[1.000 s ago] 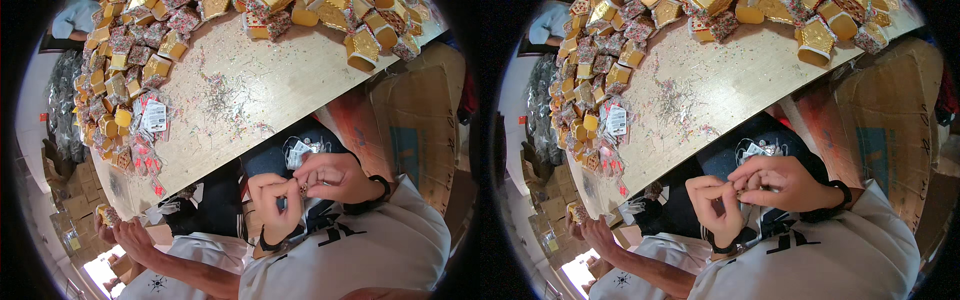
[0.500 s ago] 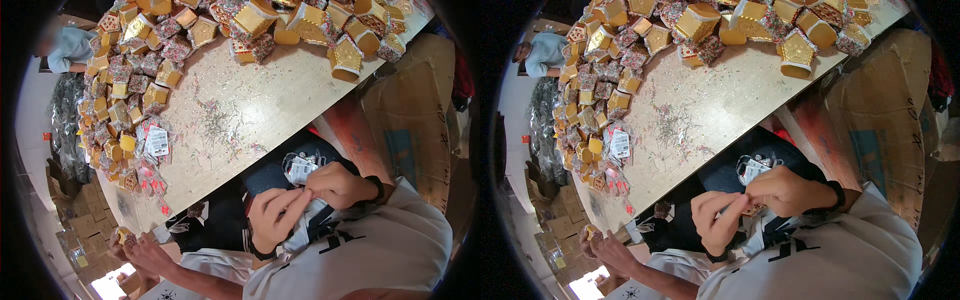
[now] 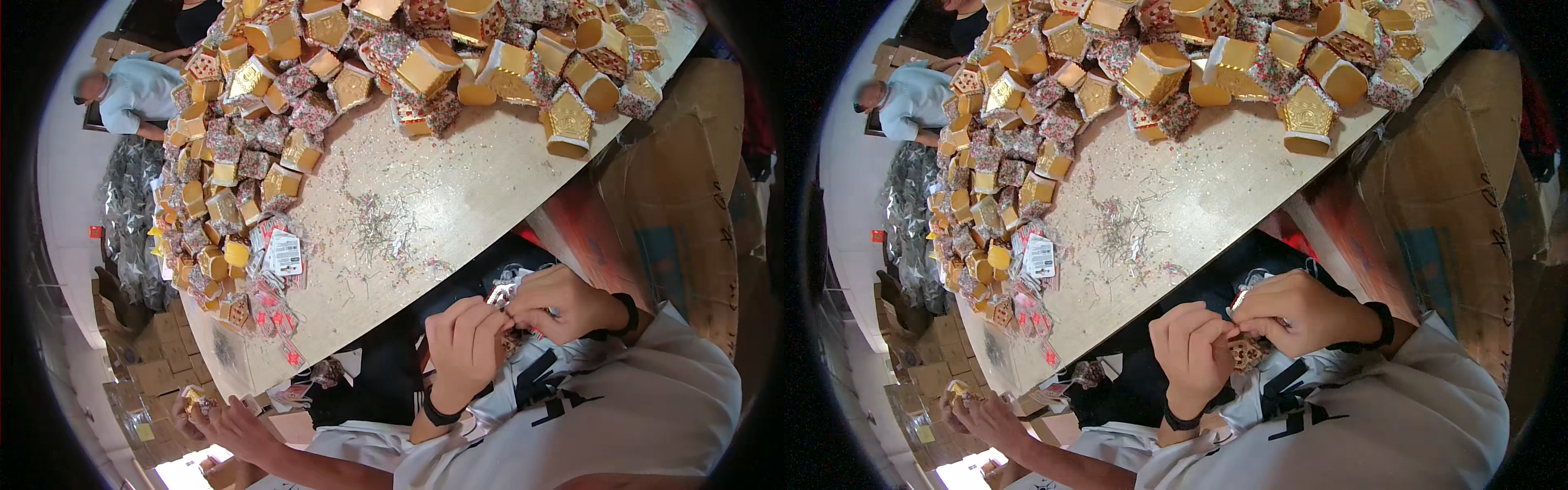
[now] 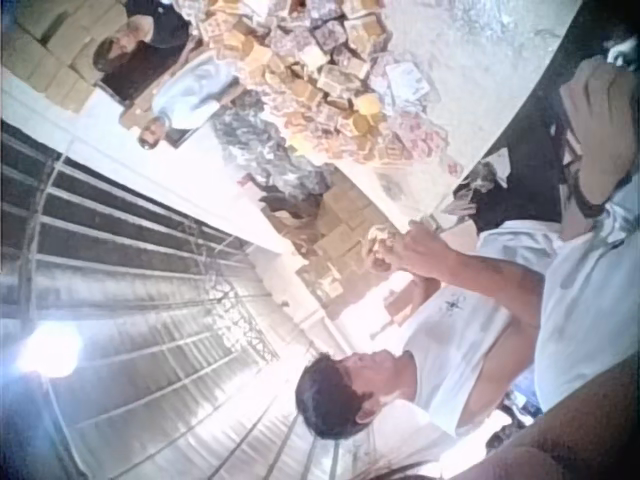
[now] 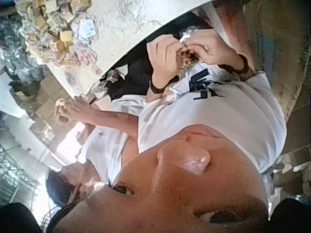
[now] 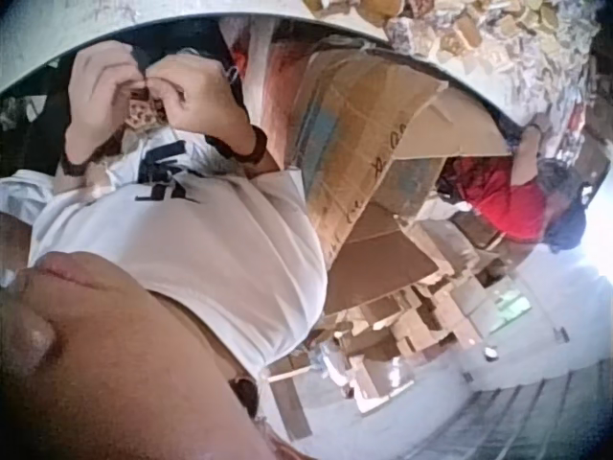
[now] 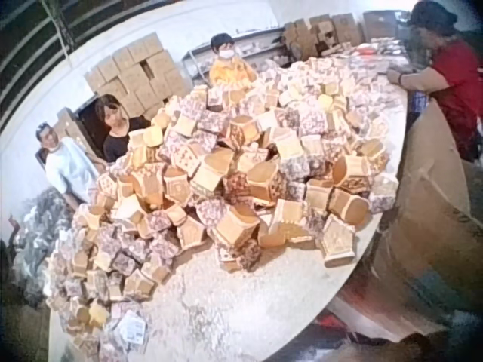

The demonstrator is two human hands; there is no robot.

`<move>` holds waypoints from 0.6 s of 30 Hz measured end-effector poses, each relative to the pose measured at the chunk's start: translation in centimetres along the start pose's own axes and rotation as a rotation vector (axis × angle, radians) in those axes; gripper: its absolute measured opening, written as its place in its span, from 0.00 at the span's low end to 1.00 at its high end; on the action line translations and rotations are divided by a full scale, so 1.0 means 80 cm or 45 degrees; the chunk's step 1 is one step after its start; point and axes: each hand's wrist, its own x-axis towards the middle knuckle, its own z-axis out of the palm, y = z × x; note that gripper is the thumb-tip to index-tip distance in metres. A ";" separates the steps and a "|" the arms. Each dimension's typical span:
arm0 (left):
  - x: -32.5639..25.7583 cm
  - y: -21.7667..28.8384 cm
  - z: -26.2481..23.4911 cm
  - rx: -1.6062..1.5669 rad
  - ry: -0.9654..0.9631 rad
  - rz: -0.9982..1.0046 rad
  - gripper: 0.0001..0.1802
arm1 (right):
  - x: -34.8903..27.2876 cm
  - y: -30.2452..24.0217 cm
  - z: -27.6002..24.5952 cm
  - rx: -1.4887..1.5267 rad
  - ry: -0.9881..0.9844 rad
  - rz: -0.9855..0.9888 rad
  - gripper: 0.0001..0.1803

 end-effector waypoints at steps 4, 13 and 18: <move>0.015 0.002 -0.010 0.203 0.050 0.155 0.09 | -0.001 0.000 -0.009 0.181 0.032 0.124 0.07; 0.055 -0.010 -0.032 -0.149 -0.511 -0.039 0.06 | -0.004 0.001 -0.006 0.063 0.150 0.031 0.07; 0.083 -0.025 -0.034 -0.669 -1.036 -0.575 0.10 | -0.014 0.016 0.009 -0.288 0.333 -0.212 0.10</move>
